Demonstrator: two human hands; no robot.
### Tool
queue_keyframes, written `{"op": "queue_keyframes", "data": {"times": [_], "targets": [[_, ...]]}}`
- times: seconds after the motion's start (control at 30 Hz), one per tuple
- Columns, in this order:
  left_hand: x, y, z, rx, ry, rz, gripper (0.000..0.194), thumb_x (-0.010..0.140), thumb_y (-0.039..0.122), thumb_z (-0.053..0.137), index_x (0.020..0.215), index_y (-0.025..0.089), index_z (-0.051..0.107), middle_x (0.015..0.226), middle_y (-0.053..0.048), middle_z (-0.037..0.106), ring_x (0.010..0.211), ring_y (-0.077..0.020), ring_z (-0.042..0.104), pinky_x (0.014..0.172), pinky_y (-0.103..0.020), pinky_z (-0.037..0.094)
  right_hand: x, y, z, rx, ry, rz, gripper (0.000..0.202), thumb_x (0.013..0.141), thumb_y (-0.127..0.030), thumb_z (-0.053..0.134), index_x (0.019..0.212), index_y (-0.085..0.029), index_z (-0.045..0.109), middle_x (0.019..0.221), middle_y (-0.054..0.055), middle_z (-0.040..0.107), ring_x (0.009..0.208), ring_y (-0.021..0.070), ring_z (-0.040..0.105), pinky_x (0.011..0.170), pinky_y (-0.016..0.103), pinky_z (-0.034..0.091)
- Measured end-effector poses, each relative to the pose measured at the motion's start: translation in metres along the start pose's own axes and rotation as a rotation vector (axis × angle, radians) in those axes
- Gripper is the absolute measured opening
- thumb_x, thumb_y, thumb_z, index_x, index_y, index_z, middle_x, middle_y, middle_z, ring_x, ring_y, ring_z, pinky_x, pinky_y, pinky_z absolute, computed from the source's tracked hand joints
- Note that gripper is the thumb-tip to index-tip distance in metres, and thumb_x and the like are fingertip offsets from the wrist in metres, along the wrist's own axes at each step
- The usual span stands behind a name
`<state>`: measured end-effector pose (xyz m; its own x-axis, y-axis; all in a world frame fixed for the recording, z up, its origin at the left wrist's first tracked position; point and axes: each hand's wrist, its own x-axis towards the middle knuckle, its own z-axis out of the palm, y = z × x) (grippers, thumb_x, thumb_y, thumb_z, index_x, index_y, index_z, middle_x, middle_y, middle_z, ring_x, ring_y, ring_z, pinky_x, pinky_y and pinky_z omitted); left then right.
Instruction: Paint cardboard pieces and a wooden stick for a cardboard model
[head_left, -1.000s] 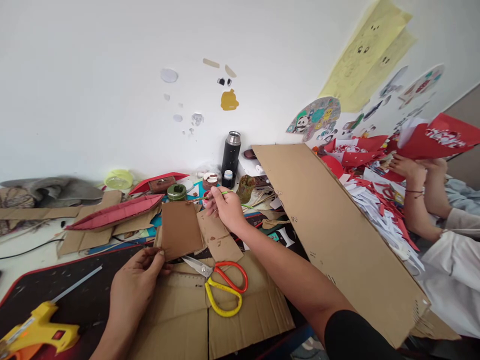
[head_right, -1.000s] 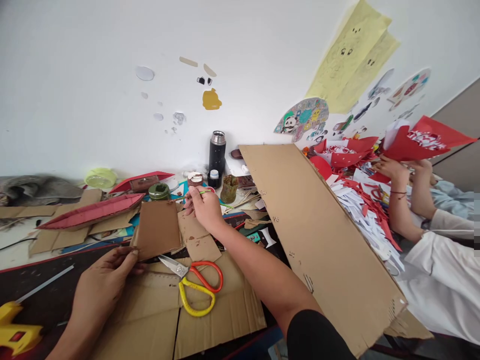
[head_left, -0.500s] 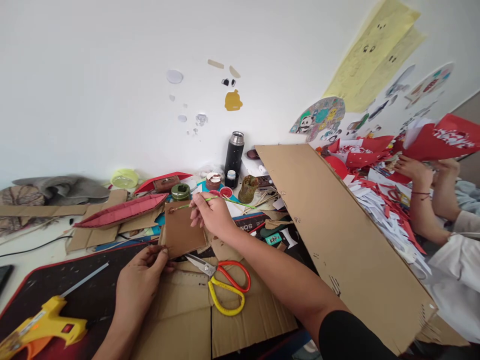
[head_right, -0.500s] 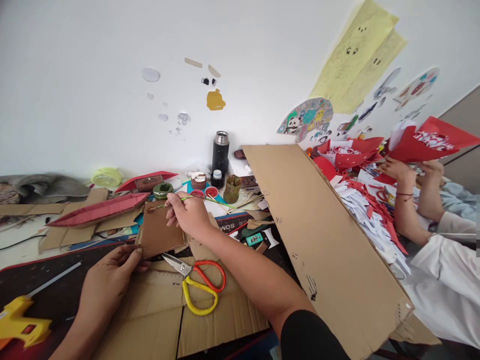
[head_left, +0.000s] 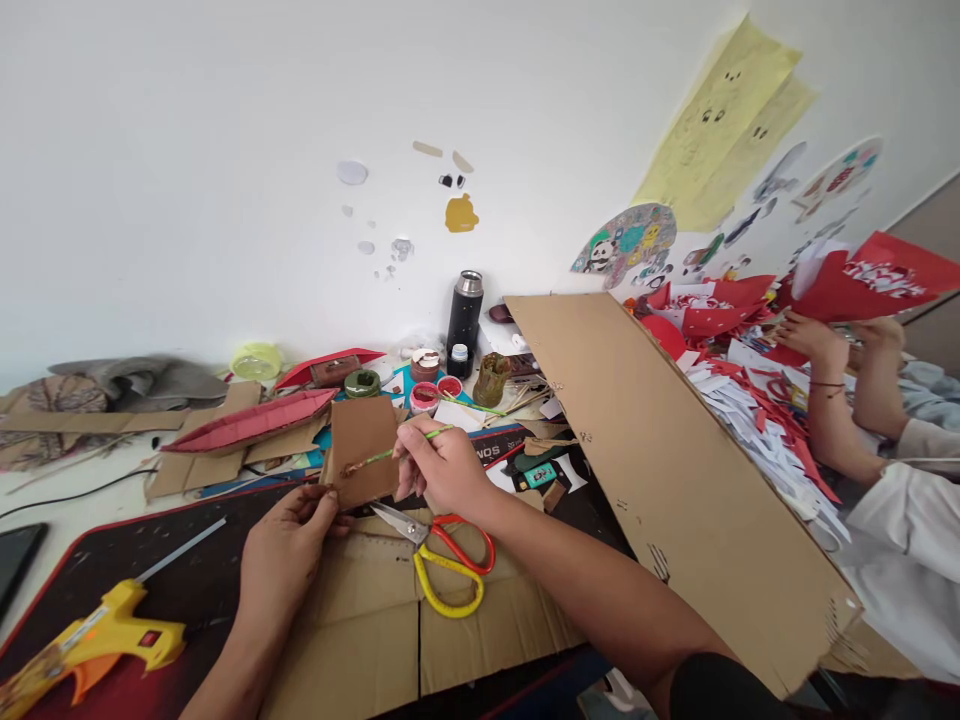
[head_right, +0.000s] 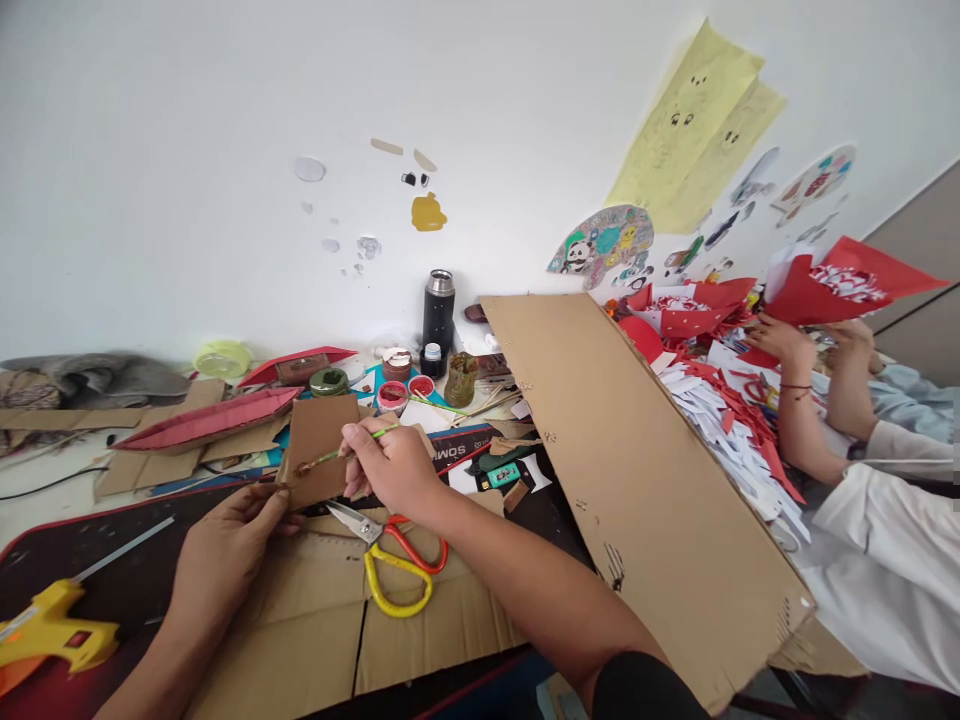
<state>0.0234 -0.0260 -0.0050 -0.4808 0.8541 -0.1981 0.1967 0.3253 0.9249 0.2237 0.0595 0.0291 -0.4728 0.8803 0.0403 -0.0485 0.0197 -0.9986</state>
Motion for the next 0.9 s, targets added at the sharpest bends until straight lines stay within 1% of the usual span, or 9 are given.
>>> {"op": "queue_keyframes", "data": {"times": [0.17,0.27,0.33,0.5,0.73,0.9], "targets": [[0.001,-0.005,0.0,0.056,0.002,0.044,0.052,0.067,0.073,0.07,0.089,0.026,0.075,0.068,-0.005,0.082,0.065,-0.0336,0.081,0.07,-0.041,0.063,0.022,0.005,0.008,0.031,0.049,-0.007,0.06,0.102,-0.081,0.058,0.096,-0.022,0.064,0.072,-0.001,0.07,0.052,0.0135,0.072,0.04,0.018,0.043],[0.002,-0.007,0.001,0.064,-0.002,0.046,0.051,0.069,0.073,0.07,0.089,0.026,0.075,0.067,-0.006,0.082,0.065,-0.0334,0.081,0.07,-0.041,0.063,0.028,0.008,0.013,0.035,0.054,-0.017,0.06,0.103,-0.081,0.057,0.095,-0.022,0.063,0.069,-0.002,0.069,0.052,0.0136,0.072,0.041,0.018,0.043],[0.002,-0.008,0.001,0.053,-0.003,0.052,0.05,0.07,0.072,0.07,0.088,0.026,0.075,0.068,-0.006,0.082,0.065,-0.0327,0.081,0.07,-0.041,0.064,0.025,0.008,0.014,0.02,0.05,-0.011,0.059,0.104,-0.08,0.056,0.094,-0.022,0.063,0.065,-0.003,0.066,0.051,0.0136,0.071,0.041,0.018,0.044],[0.003,-0.009,0.002,0.029,-0.009,0.044,0.049,0.07,0.072,0.071,0.088,0.026,0.075,0.069,-0.005,0.082,0.064,-0.0319,0.08,0.069,-0.04,0.064,0.009,0.003,0.01,-0.036,-0.02,-0.019,0.06,0.106,-0.08,0.054,0.09,-0.023,0.062,0.058,-0.004,0.064,0.046,0.0131,0.067,0.042,0.019,0.045],[0.002,-0.006,0.002,0.032,-0.011,0.014,0.052,0.067,0.072,0.072,0.09,0.025,0.075,0.069,-0.006,0.083,0.067,-0.0329,0.082,0.07,-0.04,0.064,-0.005,0.007,0.004,0.048,0.003,0.027,0.065,0.099,-0.087,0.056,0.093,-0.022,0.063,0.056,-0.004,0.064,0.044,0.0138,0.067,0.04,0.018,0.041],[0.003,-0.006,0.0,-0.014,0.005,0.01,0.053,0.066,0.071,0.074,0.09,0.025,0.076,0.067,-0.005,0.082,0.066,-0.033,0.082,0.071,-0.041,0.065,-0.009,0.003,0.003,0.077,0.015,0.067,0.062,0.101,-0.084,0.056,0.094,-0.022,0.062,0.055,-0.003,0.065,0.046,0.0148,0.069,0.042,0.019,0.043]]}}
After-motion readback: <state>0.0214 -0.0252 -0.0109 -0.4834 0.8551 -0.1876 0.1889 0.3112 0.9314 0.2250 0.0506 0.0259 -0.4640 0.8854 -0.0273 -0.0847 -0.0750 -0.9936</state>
